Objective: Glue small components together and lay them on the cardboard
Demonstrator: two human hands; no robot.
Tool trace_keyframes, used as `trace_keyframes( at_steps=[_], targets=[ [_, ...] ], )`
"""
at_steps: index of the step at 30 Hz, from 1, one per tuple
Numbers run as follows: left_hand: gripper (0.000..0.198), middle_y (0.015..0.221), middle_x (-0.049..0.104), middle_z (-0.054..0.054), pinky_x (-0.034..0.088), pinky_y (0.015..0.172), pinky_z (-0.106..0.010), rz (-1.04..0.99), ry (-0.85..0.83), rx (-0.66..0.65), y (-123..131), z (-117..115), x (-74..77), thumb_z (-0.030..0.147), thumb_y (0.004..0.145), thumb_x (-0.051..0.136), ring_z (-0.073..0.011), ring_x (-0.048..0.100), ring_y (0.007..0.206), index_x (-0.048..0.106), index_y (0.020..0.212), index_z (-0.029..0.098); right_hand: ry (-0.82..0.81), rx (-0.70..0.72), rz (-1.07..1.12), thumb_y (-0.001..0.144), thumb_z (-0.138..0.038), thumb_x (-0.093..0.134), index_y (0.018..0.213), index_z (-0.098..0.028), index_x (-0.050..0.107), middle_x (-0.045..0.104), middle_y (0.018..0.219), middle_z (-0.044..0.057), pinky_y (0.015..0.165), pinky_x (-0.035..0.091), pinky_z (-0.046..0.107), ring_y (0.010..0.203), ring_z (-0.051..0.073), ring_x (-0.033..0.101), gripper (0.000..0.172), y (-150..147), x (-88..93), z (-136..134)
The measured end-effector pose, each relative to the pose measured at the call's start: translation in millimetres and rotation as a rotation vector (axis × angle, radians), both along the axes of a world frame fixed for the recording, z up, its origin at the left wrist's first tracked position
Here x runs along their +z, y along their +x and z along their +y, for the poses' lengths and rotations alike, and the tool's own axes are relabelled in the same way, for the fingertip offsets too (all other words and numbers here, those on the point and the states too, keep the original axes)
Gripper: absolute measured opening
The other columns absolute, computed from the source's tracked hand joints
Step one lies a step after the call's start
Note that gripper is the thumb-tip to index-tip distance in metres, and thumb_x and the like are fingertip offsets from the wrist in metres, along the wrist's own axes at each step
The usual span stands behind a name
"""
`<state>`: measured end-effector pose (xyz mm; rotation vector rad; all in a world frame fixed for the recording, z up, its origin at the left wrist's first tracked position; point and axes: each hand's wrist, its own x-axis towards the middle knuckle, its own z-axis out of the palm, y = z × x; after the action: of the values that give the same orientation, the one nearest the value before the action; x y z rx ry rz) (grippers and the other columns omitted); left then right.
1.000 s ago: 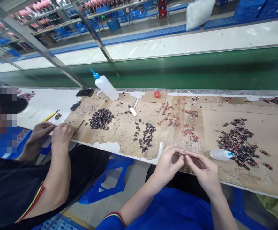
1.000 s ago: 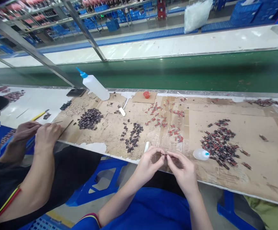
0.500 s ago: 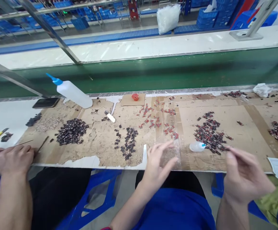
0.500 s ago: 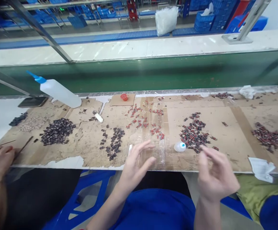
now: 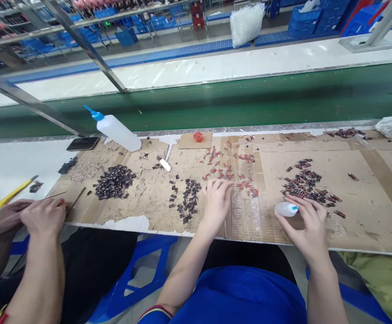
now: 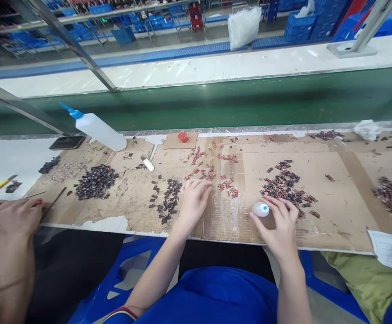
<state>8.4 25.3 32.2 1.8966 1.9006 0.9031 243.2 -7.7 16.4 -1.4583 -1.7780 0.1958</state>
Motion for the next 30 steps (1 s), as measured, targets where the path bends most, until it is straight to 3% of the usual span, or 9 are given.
trace_keyframes(
  at_steps=[2, 5, 8, 12, 15, 21, 26, 30],
  targets=[
    [0.020, 0.099, 0.072, -0.004, 0.035, 0.091, -0.042, 0.014, -0.004, -0.013, 5.6, 5.3, 1.3, 0.012, 0.089, 0.055, -0.0244, 0.054, 0.103, 0.070, 0.091, 0.025, -0.025, 0.011, 0.061, 0.081, -0.045, 0.067, 0.097, -0.024, 0.063, 0.071, 0.107, 0.010, 0.100, 0.040, 0.055, 0.122, 0.031, 0.050, 0.026, -4.4, -2.9, 1.1],
    [0.021, 0.102, 0.071, -0.005, 0.034, 0.092, -0.044, 0.050, -0.015, 0.014, 1.0, 8.5, 0.7, 0.014, 0.090, 0.054, -0.0261, 0.052, 0.105, 0.071, 0.094, 0.026, -0.119, 0.038, 0.275, 0.082, -0.040, 0.067, 0.099, -0.023, 0.053, 0.071, 0.109, 0.011, 0.099, 0.044, 0.054, 0.121, 0.028, 0.056, 0.028, -6.5, -8.2, -1.2],
    [0.022, 0.106, 0.069, -0.008, 0.034, 0.092, -0.047, 0.109, -0.040, 0.179, -22.8, 7.9, -2.7, 0.017, 0.091, 0.052, -0.0295, 0.050, 0.107, 0.071, 0.098, 0.026, -0.218, -0.004, 0.483, 0.077, -0.042, 0.072, 0.098, -0.022, 0.052, 0.073, 0.100, 0.011, 0.088, 0.052, 0.050, 0.099, 0.027, 0.068, 0.035, -6.2, -13.6, -5.1],
    [0.020, 0.104, 0.066, -0.014, 0.035, 0.091, -0.050, 0.159, -0.091, 0.321, -62.4, 5.6, -7.3, 0.019, 0.089, 0.052, -0.0344, 0.049, 0.108, 0.071, 0.095, 0.023, -0.175, -0.120, 0.599, 0.057, -0.048, 0.085, 0.089, -0.020, 0.063, 0.073, 0.085, 0.008, 0.070, 0.057, 0.042, 0.076, 0.025, 0.069, 0.048, -6.7, -15.1, -5.6],
    [0.021, 0.099, 0.066, -0.013, 0.036, 0.089, -0.049, 0.225, -0.163, 0.307, -74.7, 3.7, -8.3, 0.018, 0.090, 0.050, -0.0337, 0.051, 0.104, 0.070, 0.088, 0.022, -0.116, -0.147, 0.644, 0.053, -0.049, 0.086, 0.086, -0.019, 0.070, 0.073, 0.084, 0.008, 0.066, 0.055, 0.037, 0.073, 0.023, 0.067, 0.047, -6.4, -12.1, -3.1],
    [0.018, 0.101, 0.067, -0.010, 0.036, 0.088, -0.044, 0.296, -0.205, 0.263, -66.2, 1.5, -6.4, 0.015, 0.090, 0.049, -0.0301, 0.051, 0.103, 0.064, 0.083, 0.021, -0.197, -0.097, 0.856, 0.074, -0.050, 0.068, 0.083, -0.019, 0.071, 0.067, 0.072, 0.004, 0.040, 0.033, 0.024, 0.049, 0.012, 0.050, 0.033, -10.5, -3.4, -3.8],
    [0.009, 0.102, 0.070, -0.006, 0.035, 0.090, -0.041, 0.232, -0.251, 0.258, -66.2, 5.8, -2.3, 0.016, 0.091, 0.054, -0.0266, 0.053, 0.103, 0.062, 0.090, 0.021, -0.255, -0.091, 1.094, 0.060, -0.034, 0.080, 0.077, -0.017, 0.070, 0.064, 0.064, 0.002, 0.040, 0.029, 0.023, 0.046, 0.010, 0.046, 0.026, -23.3, 3.9, -5.0],
    [0.015, 0.102, 0.070, -0.006, 0.036, 0.088, -0.041, 0.243, -0.225, 0.281, -70.8, 11.4, -0.8, 0.019, 0.092, 0.053, -0.0277, 0.054, 0.105, 0.066, 0.097, 0.024, -0.260, -0.123, 1.235, 0.057, -0.034, 0.080, 0.071, -0.017, 0.069, 0.067, 0.067, 0.005, 0.040, 0.031, 0.022, 0.050, 0.013, 0.053, 0.025, -28.9, 7.2, -2.2]
  ],
)
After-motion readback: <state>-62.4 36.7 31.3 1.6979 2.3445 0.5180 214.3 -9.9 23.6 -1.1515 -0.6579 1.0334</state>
